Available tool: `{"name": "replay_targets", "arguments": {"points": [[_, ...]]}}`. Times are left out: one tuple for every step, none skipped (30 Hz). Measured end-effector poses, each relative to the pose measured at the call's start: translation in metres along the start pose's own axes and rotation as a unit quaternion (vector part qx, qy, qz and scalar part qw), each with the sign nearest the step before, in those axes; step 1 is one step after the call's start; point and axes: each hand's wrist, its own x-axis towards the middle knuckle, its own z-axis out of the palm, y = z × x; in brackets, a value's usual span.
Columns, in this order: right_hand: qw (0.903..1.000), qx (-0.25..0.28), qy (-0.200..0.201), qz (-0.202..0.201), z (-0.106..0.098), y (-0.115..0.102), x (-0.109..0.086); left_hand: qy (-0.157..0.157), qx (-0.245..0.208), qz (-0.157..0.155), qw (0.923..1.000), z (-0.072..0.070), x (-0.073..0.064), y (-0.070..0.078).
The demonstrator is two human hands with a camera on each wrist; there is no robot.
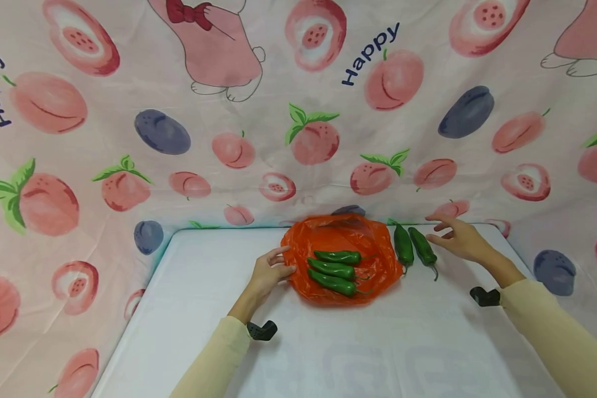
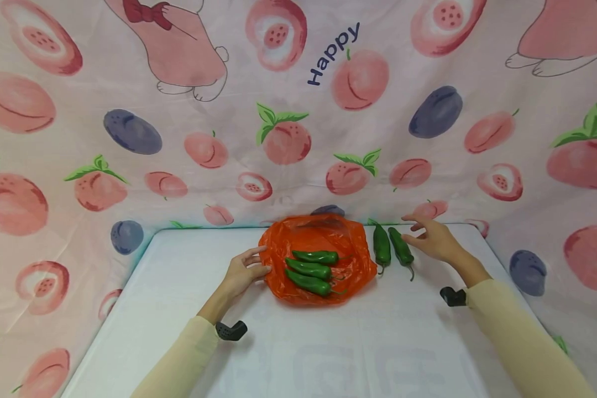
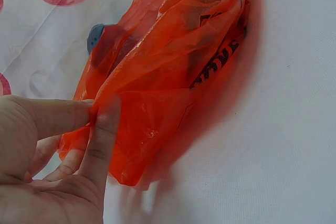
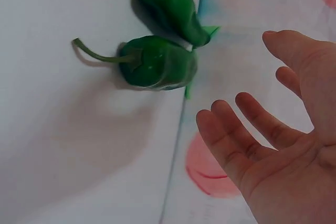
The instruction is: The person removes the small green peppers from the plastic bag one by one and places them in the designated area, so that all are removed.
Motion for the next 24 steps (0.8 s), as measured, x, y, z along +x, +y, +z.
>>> {"name": "replay_targets", "arguments": {"points": [[1.0000,0.000,0.001,-0.005,-0.001,-0.002,0.000,0.001,0.000,0.000,1.0000,0.000,0.000,0.000],[1.0000,0.001,0.001,-0.010,-0.002,-0.005,0.000,0.001,0.002,0.000,1.0000,0.000,0.000,0.000],[0.9999,0.001,0.003,-0.015,-0.003,-0.007,0.000,0.001,0.002,0.001,1.0000,0.000,0.000,0.000],[0.9998,0.000,0.004,-0.022,-0.004,-0.010,-0.001,0.001,0.003,0.001,1.0000,-0.001,0.000,0.000],[0.9995,-0.003,0.006,-0.030,-0.005,-0.012,-0.001,0.001,0.002,0.002,1.0000,-0.001,0.000,-0.001],[0.9992,-0.005,0.009,-0.038,-0.006,-0.014,-0.001,0.001,0.002,0.002,1.0000,-0.001,0.000,-0.001],[0.9989,-0.007,0.011,-0.044,-0.007,-0.016,-0.001,0.001,0.002,0.002,1.0000,-0.001,0.000,-0.001],[0.9987,-0.008,0.012,-0.049,-0.008,-0.019,-0.001,0.001,0.002,0.002,1.0000,-0.001,-0.001,-0.001],[0.9983,-0.010,0.014,-0.055,-0.009,-0.022,-0.001,0.000,0.002,0.003,1.0000,-0.001,-0.001,-0.001],[0.9980,-0.010,0.014,-0.060,-0.011,-0.025,0.000,0.001,0.002,0.003,1.0000,-0.001,-0.001,0.000],[0.9977,-0.009,0.014,-0.065,-0.013,-0.028,0.000,0.001,0.002,0.002,1.0000,-0.001,-0.001,0.000],[0.9974,-0.007,0.014,-0.071,-0.014,-0.031,0.001,0.000,0.002,0.002,1.0000,0.000,-0.001,0.000],[0.9968,-0.007,0.015,-0.078,-0.016,-0.034,0.002,0.000,0.003,0.002,1.0000,0.000,-0.001,0.000],[0.9963,-0.007,0.016,-0.085,-0.018,-0.037,0.003,0.000,0.004,0.003,1.0000,0.000,-0.001,0.000],[0.9956,-0.005,0.016,-0.092,-0.019,-0.039,0.004,-0.001,0.005,0.004,1.0000,0.000,-0.001,0.000],[0.9948,-0.004,0.017,-0.100,-0.021,-0.042,0.005,-0.001,0.005,0.005,1.0000,0.000,0.000,0.001],[0.9939,-0.002,0.019,-0.109,-0.022,-0.044,0.006,-0.001,0.006,0.006,1.0000,0.000,0.000,0.001],[0.9930,-0.001,0.020,-0.116,-0.023,-0.046,0.007,0.000,0.006,0.008,1.0000,0.000,-0.001,0.002],[0.9924,0.002,0.020,-0.122,-0.023,-0.048,0.008,0.000,0.006,0.009,0.9999,0.000,-0.001,0.002],[0.9918,0.006,0.018,-0.127,-0.023,-0.051,0.008,0.000,0.005,0.009,1.0000,0.000,-0.001,0.002],[0.9912,0.008,0.018,-0.131,-0.024,-0.053,0.009,0.000,0.004,0.009,0.9999,0.000,-0.001,0.002],[0.9908,0.010,0.017,-0.134,-0.024,-0.056,0.009,-0.001,0.005,0.008,1.0000,0.000,-0.001,0.002],[0.9904,0.011,0.017,-0.136,-0.024,-0.058,0.009,-0.001,0.006,0.008,1.0000,0.000,-0.001,0.001],[0.9904,0.012,0.014,-0.137,-0.024,-0.062,0.010,0.000,0.006,0.006,1.0000,-0.001,-0.002,0.001]]}}
